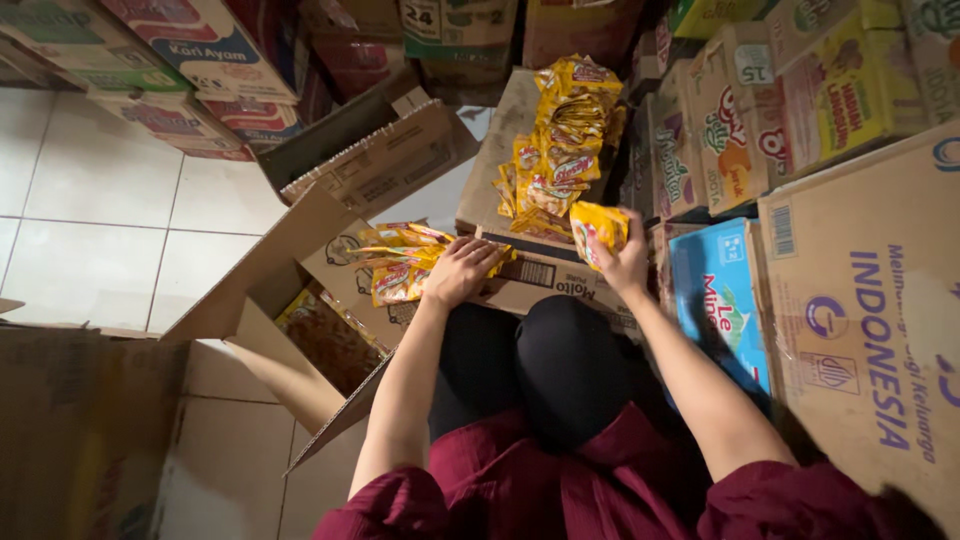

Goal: The person sits on the floor and unpacks yellow snack packets from a cardboard box. They separate the packets from a larger bundle and place them into a pile on the floor.

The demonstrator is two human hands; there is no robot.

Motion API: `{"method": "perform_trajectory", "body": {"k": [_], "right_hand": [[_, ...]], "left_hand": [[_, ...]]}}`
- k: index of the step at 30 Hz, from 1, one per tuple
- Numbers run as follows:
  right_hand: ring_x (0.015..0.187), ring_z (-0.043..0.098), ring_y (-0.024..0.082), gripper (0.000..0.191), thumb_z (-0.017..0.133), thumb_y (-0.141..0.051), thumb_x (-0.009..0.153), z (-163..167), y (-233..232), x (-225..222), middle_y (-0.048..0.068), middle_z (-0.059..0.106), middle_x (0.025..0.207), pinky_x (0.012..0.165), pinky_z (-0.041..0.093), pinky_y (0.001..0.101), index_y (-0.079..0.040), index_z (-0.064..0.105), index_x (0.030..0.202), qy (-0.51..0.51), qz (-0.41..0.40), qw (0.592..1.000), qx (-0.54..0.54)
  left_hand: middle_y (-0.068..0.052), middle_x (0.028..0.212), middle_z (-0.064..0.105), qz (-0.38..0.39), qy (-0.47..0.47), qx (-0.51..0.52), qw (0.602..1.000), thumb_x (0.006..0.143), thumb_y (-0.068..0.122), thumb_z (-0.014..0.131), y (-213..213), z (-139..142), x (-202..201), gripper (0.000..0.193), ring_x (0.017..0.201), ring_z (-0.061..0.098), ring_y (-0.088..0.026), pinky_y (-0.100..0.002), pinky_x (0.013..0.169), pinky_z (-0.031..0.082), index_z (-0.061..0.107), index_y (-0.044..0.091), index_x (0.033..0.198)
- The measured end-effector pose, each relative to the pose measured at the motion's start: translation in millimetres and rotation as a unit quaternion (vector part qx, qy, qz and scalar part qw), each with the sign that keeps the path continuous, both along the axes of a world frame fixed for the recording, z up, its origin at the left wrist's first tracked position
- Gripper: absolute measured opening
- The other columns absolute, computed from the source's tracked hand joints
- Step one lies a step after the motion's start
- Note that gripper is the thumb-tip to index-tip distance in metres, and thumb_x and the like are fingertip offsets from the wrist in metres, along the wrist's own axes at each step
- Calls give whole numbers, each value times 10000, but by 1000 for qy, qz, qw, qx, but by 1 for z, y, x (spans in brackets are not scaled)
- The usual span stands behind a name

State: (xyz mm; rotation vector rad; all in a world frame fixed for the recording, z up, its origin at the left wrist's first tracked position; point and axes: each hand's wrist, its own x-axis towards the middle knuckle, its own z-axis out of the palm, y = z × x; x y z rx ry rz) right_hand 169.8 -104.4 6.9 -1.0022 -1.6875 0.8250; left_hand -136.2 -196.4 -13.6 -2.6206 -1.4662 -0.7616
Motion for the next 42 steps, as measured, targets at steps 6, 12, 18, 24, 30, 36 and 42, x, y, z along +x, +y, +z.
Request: {"method": "perform_trajectory", "body": {"k": [6,12,18,24,30,36,42], "right_hand": [[1052,723,237,451,795,-184,923,23,39,-41,105,720,1191,928,598,370,-89,593,1315,-123,0,991,50],[1210,635,284,551,781,-260,905,21,39,-71,71,669,1330,942,574,407,-201,584,1416,-297,29,953,58],[1336,529,339,624,771,-318,950,24,46,-68,133,569,1458,1079,467,467,-166,491,1486,-335,79,939,27],[1240,557,342,576,780,-257,952,29,64,-80,188,521,1342,1038,463,462,-61,457,1387,-258,64,964,3],[1201,584,328,441,783,-242,945,27,68,-75,146,529,1255,1022,508,424,-118,567,1308,-229,63,971,24],[1253,525,363,652,789,-283,897,25,69,-78,156,512,1356,959,496,456,-136,509,1468,-357,29,934,5],[1313,516,312,689,713,-72,838,18,40,-89,147,538,1359,1110,442,485,-158,454,1470,-274,14,941,196]], "left_hand": [[-46,1320,697,18,27,0,999,873,206,665,-1,0,-1,469,1269,624,-240,-412,1117,445,665,132,1336],[-46,1324,693,30,39,-7,999,871,217,668,-2,0,0,467,1272,619,-237,-424,1127,436,662,145,1333],[-79,1314,676,18,16,-42,999,811,292,696,-2,1,0,546,1268,594,-265,-450,1111,416,646,110,1324],[-58,1322,675,26,29,-46,998,788,348,758,-2,2,0,606,1283,592,-245,-435,1127,417,646,119,1338],[-41,1325,688,31,29,-31,999,795,320,759,-3,0,0,573,1280,608,-234,-426,1129,426,660,137,1329],[-58,1312,690,27,12,-39,999,838,276,709,-3,-4,0,473,1266,609,-246,-431,1107,428,670,125,1284],[-41,1314,694,36,34,-34,998,887,226,659,0,-3,0,415,1272,614,-238,-421,1108,434,675,138,1293]]}}
